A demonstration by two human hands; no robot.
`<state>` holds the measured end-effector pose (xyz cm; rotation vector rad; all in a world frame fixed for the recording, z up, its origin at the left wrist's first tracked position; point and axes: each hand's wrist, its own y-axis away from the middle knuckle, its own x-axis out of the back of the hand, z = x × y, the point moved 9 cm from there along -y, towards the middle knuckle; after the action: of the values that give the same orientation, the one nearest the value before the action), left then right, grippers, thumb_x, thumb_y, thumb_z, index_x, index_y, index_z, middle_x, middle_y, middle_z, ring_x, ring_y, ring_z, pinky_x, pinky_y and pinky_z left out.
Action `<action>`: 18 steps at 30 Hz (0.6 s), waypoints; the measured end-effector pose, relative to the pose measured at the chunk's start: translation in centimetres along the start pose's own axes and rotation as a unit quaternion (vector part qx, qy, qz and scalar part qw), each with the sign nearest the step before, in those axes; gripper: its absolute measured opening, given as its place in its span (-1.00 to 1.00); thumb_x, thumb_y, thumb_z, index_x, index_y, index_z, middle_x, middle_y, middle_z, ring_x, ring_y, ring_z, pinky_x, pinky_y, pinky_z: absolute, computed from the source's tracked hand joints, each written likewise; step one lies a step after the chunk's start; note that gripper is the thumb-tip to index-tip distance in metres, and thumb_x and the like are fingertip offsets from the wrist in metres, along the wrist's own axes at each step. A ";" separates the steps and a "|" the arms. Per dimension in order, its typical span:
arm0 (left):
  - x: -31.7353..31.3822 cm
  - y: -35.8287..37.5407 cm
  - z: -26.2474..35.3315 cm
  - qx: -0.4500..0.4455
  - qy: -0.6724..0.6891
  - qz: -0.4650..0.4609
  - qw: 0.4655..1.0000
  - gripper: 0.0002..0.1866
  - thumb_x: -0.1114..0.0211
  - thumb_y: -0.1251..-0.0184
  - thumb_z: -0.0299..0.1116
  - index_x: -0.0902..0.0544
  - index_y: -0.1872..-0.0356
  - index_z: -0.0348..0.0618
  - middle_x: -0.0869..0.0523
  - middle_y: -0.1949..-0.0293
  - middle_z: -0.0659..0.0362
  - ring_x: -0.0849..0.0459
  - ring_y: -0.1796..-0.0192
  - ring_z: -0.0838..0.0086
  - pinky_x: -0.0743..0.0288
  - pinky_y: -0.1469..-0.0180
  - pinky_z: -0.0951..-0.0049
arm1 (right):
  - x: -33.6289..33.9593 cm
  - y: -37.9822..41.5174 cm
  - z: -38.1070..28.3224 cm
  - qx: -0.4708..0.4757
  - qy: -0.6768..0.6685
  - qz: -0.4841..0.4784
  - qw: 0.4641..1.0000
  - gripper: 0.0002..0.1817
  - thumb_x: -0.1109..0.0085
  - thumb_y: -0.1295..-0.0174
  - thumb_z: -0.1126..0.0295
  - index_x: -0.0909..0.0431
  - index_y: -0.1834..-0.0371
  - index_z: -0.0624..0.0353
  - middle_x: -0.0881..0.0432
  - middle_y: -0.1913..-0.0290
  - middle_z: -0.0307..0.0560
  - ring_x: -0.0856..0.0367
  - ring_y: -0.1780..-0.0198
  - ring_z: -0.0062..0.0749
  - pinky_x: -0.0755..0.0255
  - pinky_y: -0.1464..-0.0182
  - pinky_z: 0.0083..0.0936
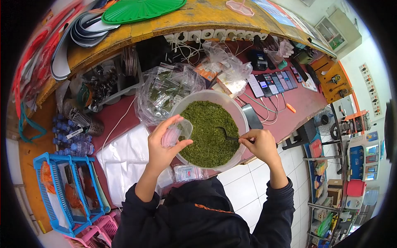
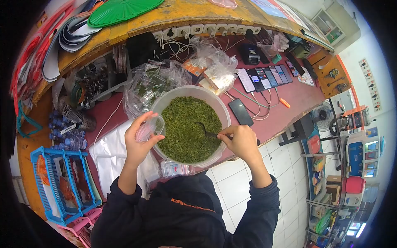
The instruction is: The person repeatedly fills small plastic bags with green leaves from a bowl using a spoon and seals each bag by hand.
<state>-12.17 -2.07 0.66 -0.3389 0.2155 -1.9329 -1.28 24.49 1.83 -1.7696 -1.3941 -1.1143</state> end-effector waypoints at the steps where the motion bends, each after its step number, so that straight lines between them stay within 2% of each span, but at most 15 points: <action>1: -0.3 -0.4 0.1 -0.001 0.000 0.000 1.000 -0.29 -0.62 0.13 -0.47 -0.54 -0.16 -0.31 -0.67 -0.04 0.03 -0.66 -0.03 0.41 -0.58 0.03 0.45 | 0.3 0.0 -0.1 0.001 0.000 0.000 1.000 -0.85 -0.39 -0.05 0.23 -0.78 0.39 0.02 -0.73 0.44 -0.13 -0.69 0.44 -0.25 -0.52 0.37 -0.37; 3: -1.5 -1.1 1.4 -0.065 -0.088 -0.024 0.994 -0.33 -0.62 0.11 -0.37 -0.57 -0.11 -0.31 -0.69 -0.01 0.01 -0.68 -0.06 0.27 -0.52 -0.10 0.36 | 0.5 0.2 -0.4 -0.013 -0.077 -0.037 0.996 -0.87 -0.39 -0.07 0.30 -0.77 0.40 0.09 -0.73 0.44 -0.10 -0.65 0.50 -0.30 -0.49 0.39 -0.42; 4: -1.8 -1.4 1.4 -0.064 -0.090 -0.023 0.994 -0.33 -0.62 0.11 -0.37 -0.57 -0.11 -0.31 -0.69 -0.01 0.01 -0.68 -0.06 0.27 -0.52 -0.10 0.36 | 0.8 0.3 -0.6 -0.012 -0.077 -0.038 0.996 -0.87 -0.39 -0.07 0.30 -0.77 0.40 0.09 -0.73 0.44 -0.10 -0.65 0.50 -0.30 -0.49 0.39 -0.42; 6: -3.7 -1.7 0.9 -0.049 -0.152 -0.093 0.983 -0.34 -0.63 0.15 -0.30 -0.61 -0.07 -0.25 -0.68 -0.03 0.04 -0.68 -0.05 0.23 -0.50 -0.11 0.33 | 2.5 0.6 -1.5 0.021 -0.142 0.017 0.989 -0.90 -0.38 -0.07 0.39 -0.76 0.36 0.13 -0.70 0.44 -0.12 -0.60 0.53 -0.34 -0.47 0.41 -0.51; 7: -4.1 -1.9 1.1 -0.049 -0.152 -0.092 0.983 -0.34 -0.63 0.15 -0.30 -0.61 -0.07 -0.25 -0.68 -0.03 0.04 -0.68 -0.05 0.23 -0.50 -0.11 0.33 | 3.0 0.8 -2.0 0.022 -0.143 0.017 0.989 -0.90 -0.38 -0.07 0.39 -0.76 0.36 0.13 -0.70 0.44 -0.12 -0.60 0.53 -0.34 -0.47 0.41 -0.51; 9: -5.2 -2.2 1.3 -0.049 -0.193 -0.108 0.974 -0.35 -0.62 0.16 -0.24 -0.63 -0.05 -0.23 -0.69 0.01 0.06 -0.68 -0.05 0.21 -0.51 -0.10 0.33 | 4.9 1.4 -3.4 0.033 -0.131 0.104 0.985 -0.89 -0.39 -0.06 0.45 -0.74 0.33 0.12 -0.65 0.44 -0.17 -0.59 0.53 -0.36 -0.46 0.42 -0.55; 10: -5.6 -2.4 1.5 -0.049 -0.189 -0.107 0.975 -0.34 -0.63 0.18 -0.21 -0.63 -0.05 -0.21 -0.70 0.03 0.08 -0.68 -0.02 0.21 -0.51 -0.08 0.32 | 4.6 1.6 -3.8 0.032 -0.132 0.104 0.985 -0.89 -0.39 -0.06 0.45 -0.74 0.33 0.12 -0.65 0.44 -0.17 -0.59 0.53 -0.36 -0.46 0.42 -0.55; 12: -6.2 -2.8 1.6 -0.052 -0.190 -0.101 0.975 -0.35 -0.61 0.15 -0.16 -0.64 -0.04 -0.18 -0.70 0.05 0.10 -0.69 0.01 0.21 -0.53 -0.04 0.32 | 5.4 2.6 -5.6 0.090 -0.037 0.204 0.974 -0.83 -0.41 -0.02 0.46 -0.74 0.28 0.06 -0.60 0.41 -0.26 -0.55 0.51 -0.44 -0.42 0.44 -0.55; 13: -6.4 -3.0 1.7 -0.055 -0.190 -0.096 0.976 -0.37 -0.60 0.13 -0.11 -0.64 -0.03 -0.15 -0.71 0.08 0.12 -0.70 0.05 0.21 -0.55 0.01 0.32 | 5.0 2.6 -5.6 0.089 -0.037 0.204 0.974 -0.83 -0.41 -0.02 0.46 -0.74 0.28 0.06 -0.60 0.41 -0.26 -0.55 0.51 -0.44 -0.42 0.44 -0.55; 15: -6.7 -3.2 1.8 -0.052 -0.185 -0.093 0.977 -0.37 -0.60 0.14 -0.12 -0.65 -0.02 -0.16 -0.71 0.10 0.14 -0.70 0.06 0.23 -0.55 0.02 0.32 | 5.0 3.7 -7.8 0.188 0.121 0.295 0.929 -0.80 -0.42 0.02 0.46 -0.73 0.27 -0.01 -0.60 0.36 -0.33 -0.50 0.49 -0.52 -0.35 0.46 -0.53; 16: -6.7 -3.2 1.9 -0.049 -0.181 -0.090 0.978 -0.38 -0.61 0.15 -0.13 -0.65 0.00 -0.16 -0.72 0.13 0.15 -0.71 0.08 0.25 -0.55 0.04 0.33 | 4.7 4.1 -8.1 0.204 0.149 0.311 0.916 -0.76 -0.42 0.06 0.47 -0.72 0.26 -0.01 -0.58 0.34 -0.37 -0.48 0.48 -0.55 -0.28 0.46 -0.54; 18: -6.8 -3.2 1.7 -0.053 -0.178 -0.084 0.979 -0.38 -0.61 0.15 -0.13 -0.65 0.00 -0.16 -0.72 0.14 0.15 -0.71 0.09 0.25 -0.55 0.04 0.34 | 4.5 4.3 -8.5 0.203 0.161 0.320 0.911 -0.77 -0.42 0.07 0.47 -0.72 0.29 0.00 -0.58 0.36 -0.37 -0.48 0.47 -0.54 -0.28 0.46 -0.55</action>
<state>-11.97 5.44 2.33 -0.7877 0.0538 -1.9913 1.20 18.11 9.86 -1.4804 -0.6906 -0.6525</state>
